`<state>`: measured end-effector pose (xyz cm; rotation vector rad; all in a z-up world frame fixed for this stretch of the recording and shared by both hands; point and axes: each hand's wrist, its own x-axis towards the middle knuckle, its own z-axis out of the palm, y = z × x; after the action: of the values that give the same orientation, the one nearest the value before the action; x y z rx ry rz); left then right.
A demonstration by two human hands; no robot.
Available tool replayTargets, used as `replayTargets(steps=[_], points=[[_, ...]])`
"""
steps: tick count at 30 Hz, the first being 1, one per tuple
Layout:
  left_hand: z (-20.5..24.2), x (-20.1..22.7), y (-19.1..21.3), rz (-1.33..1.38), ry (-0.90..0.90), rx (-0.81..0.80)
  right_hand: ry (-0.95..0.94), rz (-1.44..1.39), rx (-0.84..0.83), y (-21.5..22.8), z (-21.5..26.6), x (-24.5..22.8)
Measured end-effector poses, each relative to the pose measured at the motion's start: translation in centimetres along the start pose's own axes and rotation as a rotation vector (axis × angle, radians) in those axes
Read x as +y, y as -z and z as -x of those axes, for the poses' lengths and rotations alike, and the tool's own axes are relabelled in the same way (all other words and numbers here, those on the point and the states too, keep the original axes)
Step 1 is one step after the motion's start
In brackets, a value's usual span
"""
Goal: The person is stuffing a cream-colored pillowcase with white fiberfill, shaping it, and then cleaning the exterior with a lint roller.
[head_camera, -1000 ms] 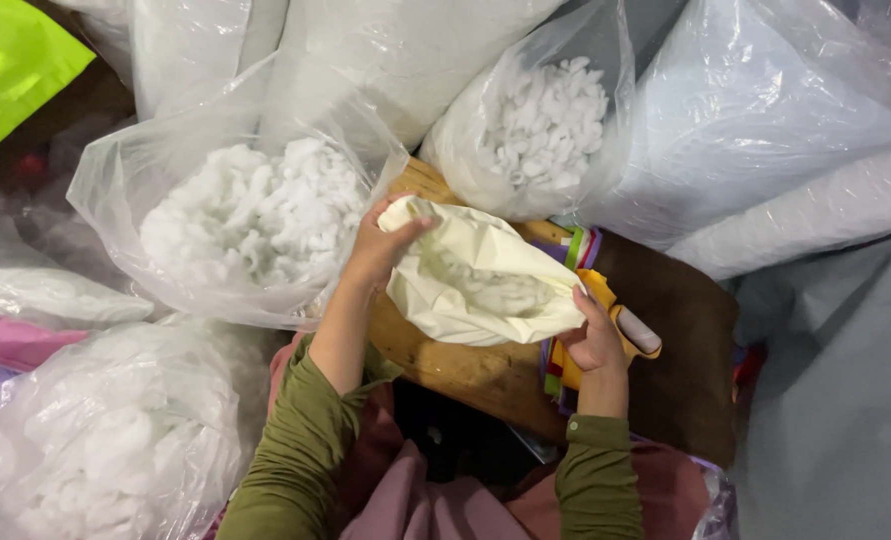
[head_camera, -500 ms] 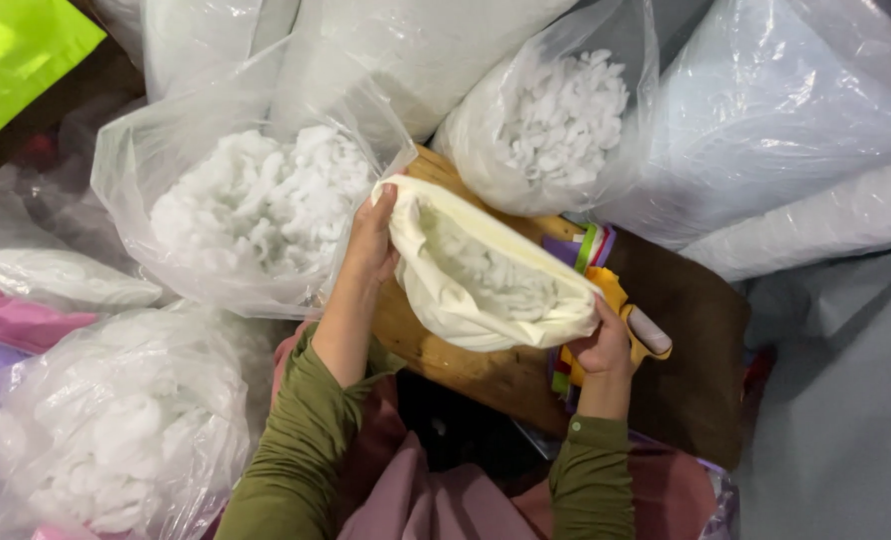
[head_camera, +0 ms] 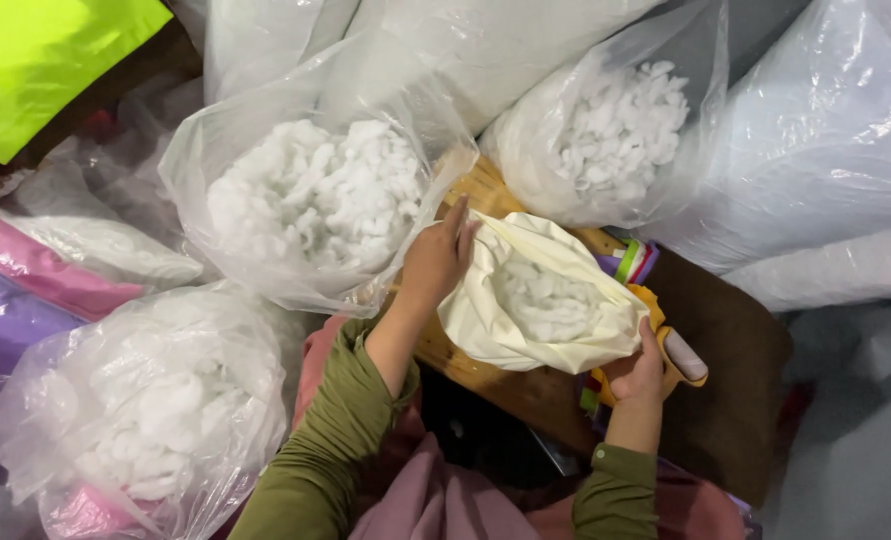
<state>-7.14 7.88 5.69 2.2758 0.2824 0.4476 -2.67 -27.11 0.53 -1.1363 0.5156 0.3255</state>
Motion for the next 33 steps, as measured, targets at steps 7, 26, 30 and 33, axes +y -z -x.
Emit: replayTargets(steps=[7, 26, 30, 33], points=[[1.3, 0.3, -1.5, -0.021, -0.519, 0.558, 0.906, 0.450, 0.332, -6.4, 3.8, 0.8], [0.5, -8.2, 8.7, 0.671, 0.281, 1.197, 1.371, 1.384, -1.126, -42.4, 0.5, 19.7], [0.5, -12.9, 8.8, 0.504, 0.437, 0.859, 1.244, 1.852, -1.197, -42.5, 1.7, 20.2], [0.2, -16.0, 8.8, 0.233, 0.503, 0.472, 1.125, 2.207, -1.219, -42.6, 2.2, 20.2]])
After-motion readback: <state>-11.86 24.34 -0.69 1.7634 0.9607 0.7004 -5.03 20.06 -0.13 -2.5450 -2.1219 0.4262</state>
